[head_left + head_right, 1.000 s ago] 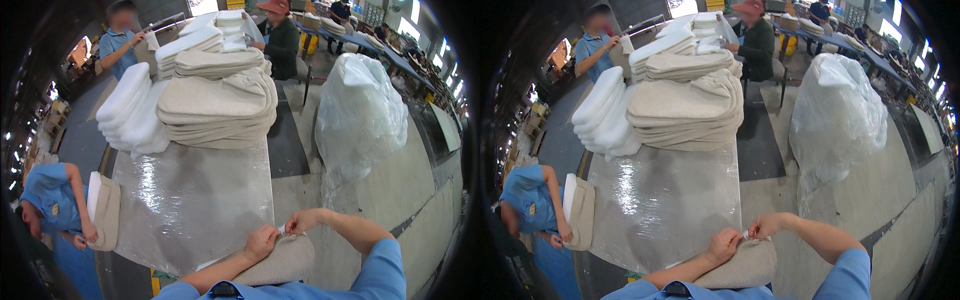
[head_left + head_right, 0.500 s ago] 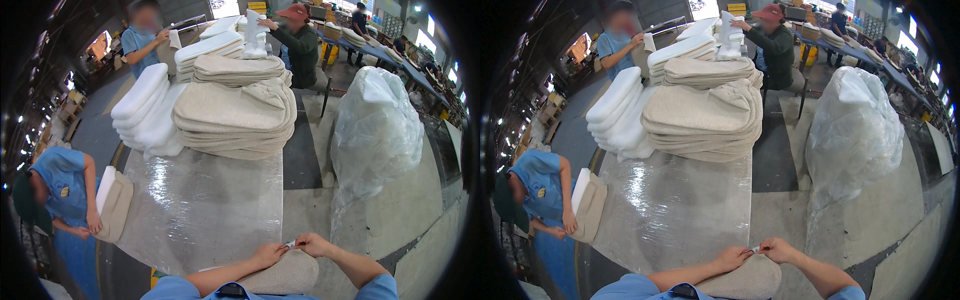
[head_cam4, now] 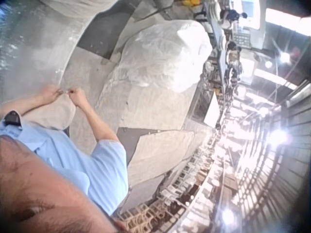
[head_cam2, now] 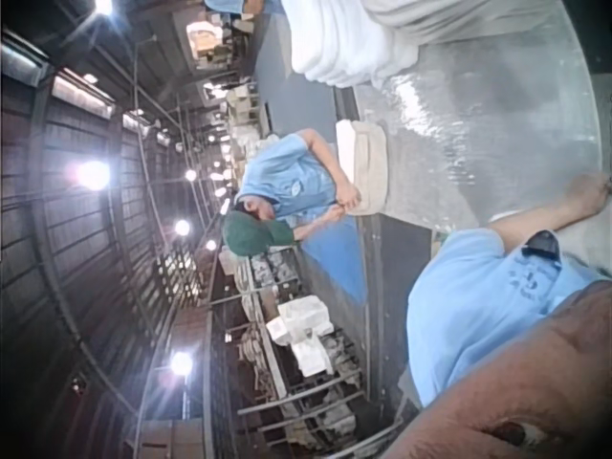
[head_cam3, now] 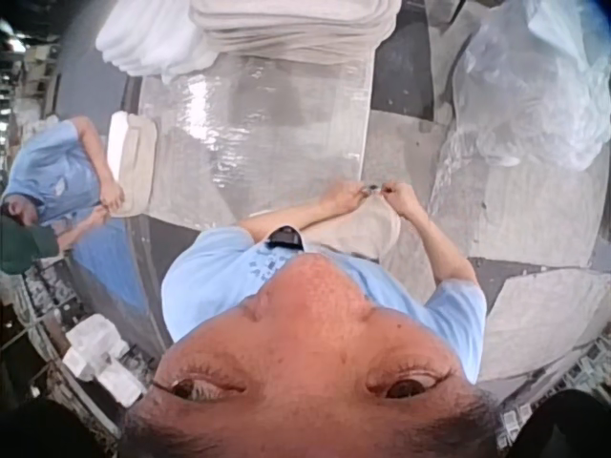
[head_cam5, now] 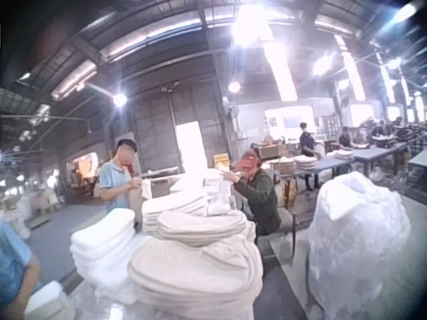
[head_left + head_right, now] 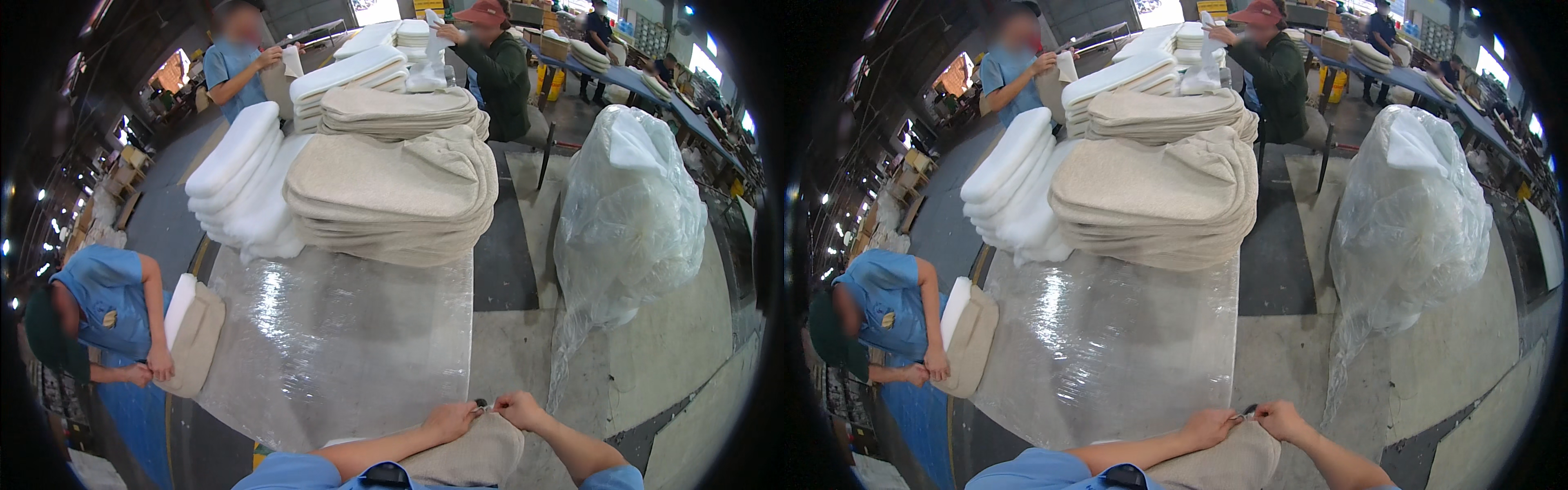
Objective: The person inserts white foam inserts into beige fabric cushion covers, folds the edges, and smooths the surface. The person repeats this process for multiple cushions and stacks the finished items on a nearby table.
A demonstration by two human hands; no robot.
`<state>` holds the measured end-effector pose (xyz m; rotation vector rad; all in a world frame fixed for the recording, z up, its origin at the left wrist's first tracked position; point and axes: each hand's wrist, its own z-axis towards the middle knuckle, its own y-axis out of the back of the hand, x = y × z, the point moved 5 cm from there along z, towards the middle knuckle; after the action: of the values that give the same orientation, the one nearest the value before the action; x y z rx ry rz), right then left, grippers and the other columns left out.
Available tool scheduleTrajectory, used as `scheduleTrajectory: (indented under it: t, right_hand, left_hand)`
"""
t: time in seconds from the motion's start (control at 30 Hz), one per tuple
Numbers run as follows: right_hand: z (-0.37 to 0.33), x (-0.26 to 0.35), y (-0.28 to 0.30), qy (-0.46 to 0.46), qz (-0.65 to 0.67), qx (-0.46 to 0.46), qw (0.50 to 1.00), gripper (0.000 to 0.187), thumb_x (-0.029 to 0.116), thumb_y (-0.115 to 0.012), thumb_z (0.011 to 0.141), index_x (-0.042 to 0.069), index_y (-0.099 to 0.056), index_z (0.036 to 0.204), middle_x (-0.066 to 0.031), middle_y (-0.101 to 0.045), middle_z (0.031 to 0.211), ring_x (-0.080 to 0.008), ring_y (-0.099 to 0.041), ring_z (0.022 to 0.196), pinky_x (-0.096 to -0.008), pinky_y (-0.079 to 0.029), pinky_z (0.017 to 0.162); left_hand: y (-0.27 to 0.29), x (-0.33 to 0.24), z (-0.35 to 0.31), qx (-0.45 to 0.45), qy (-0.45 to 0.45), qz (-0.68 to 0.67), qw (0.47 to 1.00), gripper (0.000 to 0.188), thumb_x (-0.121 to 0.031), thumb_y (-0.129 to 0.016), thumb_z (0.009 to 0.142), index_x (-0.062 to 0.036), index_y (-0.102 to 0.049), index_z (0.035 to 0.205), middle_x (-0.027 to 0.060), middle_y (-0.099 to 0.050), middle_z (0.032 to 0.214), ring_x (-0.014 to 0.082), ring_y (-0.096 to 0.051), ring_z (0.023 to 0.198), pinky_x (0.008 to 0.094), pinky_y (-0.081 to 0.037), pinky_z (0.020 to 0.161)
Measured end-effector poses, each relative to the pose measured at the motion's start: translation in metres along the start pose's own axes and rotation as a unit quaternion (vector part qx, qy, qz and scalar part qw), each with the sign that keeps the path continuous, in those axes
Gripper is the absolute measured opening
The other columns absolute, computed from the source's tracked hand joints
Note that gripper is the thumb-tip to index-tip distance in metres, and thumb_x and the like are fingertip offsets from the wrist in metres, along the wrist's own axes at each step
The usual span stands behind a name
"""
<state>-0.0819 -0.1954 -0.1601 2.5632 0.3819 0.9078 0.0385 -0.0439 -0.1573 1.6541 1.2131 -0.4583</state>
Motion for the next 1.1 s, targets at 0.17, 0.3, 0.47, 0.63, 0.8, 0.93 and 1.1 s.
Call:
scheduleTrajectory:
  t: [0.17,0.3,0.47,0.63,0.8,0.93,1.1]
  right_hand:
    - [0.016,-0.023,0.015,0.096,0.008,-0.026,0.995,0.019,0.023,-0.068,0.094,0.009,-0.077,0.104,-0.0088,-0.077,0.088,-0.0218,-0.071,0.076,-0.0420,-0.057,0.069]
    - [-0.017,-0.043,0.014,0.012,0.545,-0.254,0.799,0.019,0.030,-0.063,0.107,0.013,-0.067,0.114,0.0001,-0.064,0.091,-0.0108,-0.060,0.082,-0.0353,-0.050,0.071]
    - [-0.068,-0.054,-0.147,-0.006,0.790,-0.159,0.592,0.060,0.066,-0.058,0.104,0.019,-0.055,0.140,-0.0088,-0.061,0.133,-0.0283,-0.055,0.126,-0.0513,-0.040,0.106]
    - [-0.091,0.031,-0.176,0.008,0.822,-0.163,0.546,0.064,0.057,-0.057,0.108,0.015,-0.049,0.156,-0.0096,-0.058,0.149,-0.0288,-0.049,0.139,-0.0513,-0.035,0.117]
    - [-0.074,0.033,-0.167,-0.045,0.853,-0.244,0.460,0.043,0.037,-0.047,0.116,0.007,-0.054,0.146,-0.0113,-0.063,0.142,-0.0266,-0.058,0.129,-0.0452,-0.047,0.110]
    - [-0.034,0.023,-0.170,-0.078,0.837,-0.304,0.447,0.041,0.036,-0.047,0.115,0.003,-0.063,0.132,-0.0135,-0.069,0.129,-0.0267,-0.064,0.117,-0.0435,-0.051,0.101]
    - [-0.009,-0.017,-0.170,-0.033,0.663,-0.426,0.614,0.044,0.037,-0.050,0.113,-0.001,-0.071,0.112,-0.0148,-0.075,0.104,-0.0265,-0.070,0.093,-0.0431,-0.054,0.088]
  left_hand:
    - [-0.023,0.012,0.019,-0.058,-0.077,-0.039,0.995,0.032,-0.035,-0.059,0.107,-0.0068,-0.074,0.106,0.0250,-0.073,0.106,0.0441,-0.070,0.102,0.0531,-0.053,0.086]
    - [0.002,0.047,0.021,-0.044,-0.029,0.098,0.994,0.032,-0.033,-0.057,0.109,-0.0042,-0.071,0.111,0.0242,-0.073,0.111,0.0455,-0.068,0.105,0.0530,-0.053,0.093]
    - [0.003,0.047,0.031,0.050,-0.015,-0.195,0.979,0.036,-0.029,-0.056,0.113,0.0016,-0.072,0.124,0.0082,-0.077,0.110,0.0167,-0.072,0.098,0.0352,-0.056,0.086]
    - [0.011,0.038,0.005,0.083,0.029,-0.297,0.951,0.028,-0.020,-0.062,0.110,-0.0007,-0.073,0.125,0.0032,-0.076,0.110,0.0098,-0.070,0.096,0.0294,-0.057,0.084]
    - [0.033,0.043,-0.032,0.083,0.096,-0.257,0.958,0.027,-0.017,-0.068,0.105,-0.0005,-0.074,0.125,0.0048,-0.077,0.109,0.0122,-0.070,0.095,0.0307,-0.058,0.084]
    - [0.047,0.040,-0.067,0.092,0.121,-0.199,0.968,0.028,-0.019,-0.069,0.104,-0.0004,-0.075,0.124,0.0047,-0.077,0.109,0.0136,-0.071,0.095,0.0318,-0.058,0.084]
    - [0.034,0.070,-0.074,0.006,0.075,-0.104,0.992,0.035,-0.033,-0.060,0.110,-0.0011,-0.075,0.114,0.0106,-0.079,0.099,0.0203,-0.071,0.086,0.0364,-0.055,0.079]
